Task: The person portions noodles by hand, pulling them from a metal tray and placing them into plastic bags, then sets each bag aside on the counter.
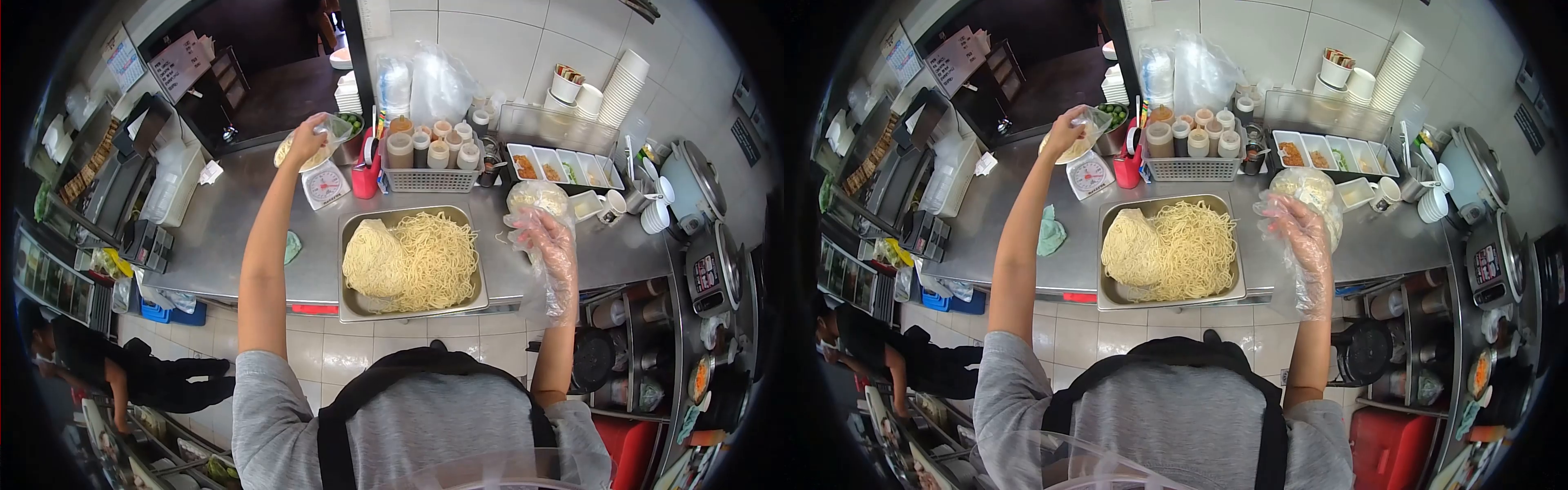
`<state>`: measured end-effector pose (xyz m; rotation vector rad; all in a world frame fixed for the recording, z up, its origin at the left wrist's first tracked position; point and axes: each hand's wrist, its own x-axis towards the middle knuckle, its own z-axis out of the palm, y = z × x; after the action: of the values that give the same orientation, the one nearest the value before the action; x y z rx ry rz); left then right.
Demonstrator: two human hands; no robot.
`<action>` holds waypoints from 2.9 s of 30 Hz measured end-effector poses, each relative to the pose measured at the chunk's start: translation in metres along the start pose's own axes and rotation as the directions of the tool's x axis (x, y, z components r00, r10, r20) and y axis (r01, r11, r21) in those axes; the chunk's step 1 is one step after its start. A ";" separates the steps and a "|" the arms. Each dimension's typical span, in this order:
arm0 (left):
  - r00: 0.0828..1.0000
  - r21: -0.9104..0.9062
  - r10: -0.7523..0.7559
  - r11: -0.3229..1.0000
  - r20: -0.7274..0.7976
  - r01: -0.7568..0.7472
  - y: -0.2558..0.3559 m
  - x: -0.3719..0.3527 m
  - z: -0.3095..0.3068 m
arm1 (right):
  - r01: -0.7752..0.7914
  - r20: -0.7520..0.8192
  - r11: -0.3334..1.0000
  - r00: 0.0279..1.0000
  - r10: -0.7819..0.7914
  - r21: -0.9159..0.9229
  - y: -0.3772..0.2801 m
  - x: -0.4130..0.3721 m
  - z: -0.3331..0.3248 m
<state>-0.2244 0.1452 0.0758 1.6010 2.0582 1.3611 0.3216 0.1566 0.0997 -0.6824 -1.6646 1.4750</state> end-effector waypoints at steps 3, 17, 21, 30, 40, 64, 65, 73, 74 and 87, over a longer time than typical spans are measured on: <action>0.961 0.444 0.272 0.868 -0.045 -0.225 -0.006 -0.010 0.015 | -0.032 0.014 0.999 0.999 0.032 0.037 -0.015 0.005 0.026; 0.773 -0.101 0.012 0.993 0.634 0.067 0.220 -0.270 0.183 | 0.040 -0.248 0.872 0.964 0.095 0.488 0.047 0.028 0.099; 0.833 -0.154 0.238 0.971 0.500 -0.185 0.210 -0.295 0.208 | 0.202 -0.333 0.888 0.941 -0.058 0.414 0.052 0.021 0.089; 0.629 -0.254 0.232 0.966 0.742 -0.056 0.236 -0.306 0.211 | 0.197 -0.440 0.977 0.886 -0.144 0.079 0.092 0.020 0.008; 0.993 0.084 0.049 0.995 0.105 -0.058 0.201 -0.208 0.093 | -0.102 -0.092 0.229 0.994 0.054 -0.968 0.197 0.056 -0.006; 0.940 0.702 0.061 0.681 -0.335 0.206 0.021 0.017 -0.009 | 0.542 0.553 0.547 0.817 -0.165 -0.638 0.107 0.057 0.070; 0.941 0.665 0.008 0.710 -0.339 0.234 0.022 0.019 -0.018 | 0.514 0.557 0.547 0.824 -0.102 -0.660 0.112 0.053 0.073; 0.899 -0.223 -0.438 0.876 -0.004 0.427 0.074 0.022 -0.114 | 0.342 0.563 0.859 0.823 -0.079 -0.380 0.051 0.086 0.069; 0.919 -0.295 -0.392 0.874 0.044 0.387 0.081 0.016 -0.119 | 0.235 0.526 0.931 0.849 -0.057 -0.279 0.036 0.088 0.070; 0.876 -0.575 -0.111 0.714 0.470 0.399 0.172 -0.084 -0.038 | 0.403 0.427 0.915 0.832 -0.353 -0.029 -0.129 0.112 0.095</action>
<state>-0.1020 0.0521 0.1952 1.0941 1.2718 1.2985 0.1956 0.1730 0.2480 -0.0715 -2.0802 1.2914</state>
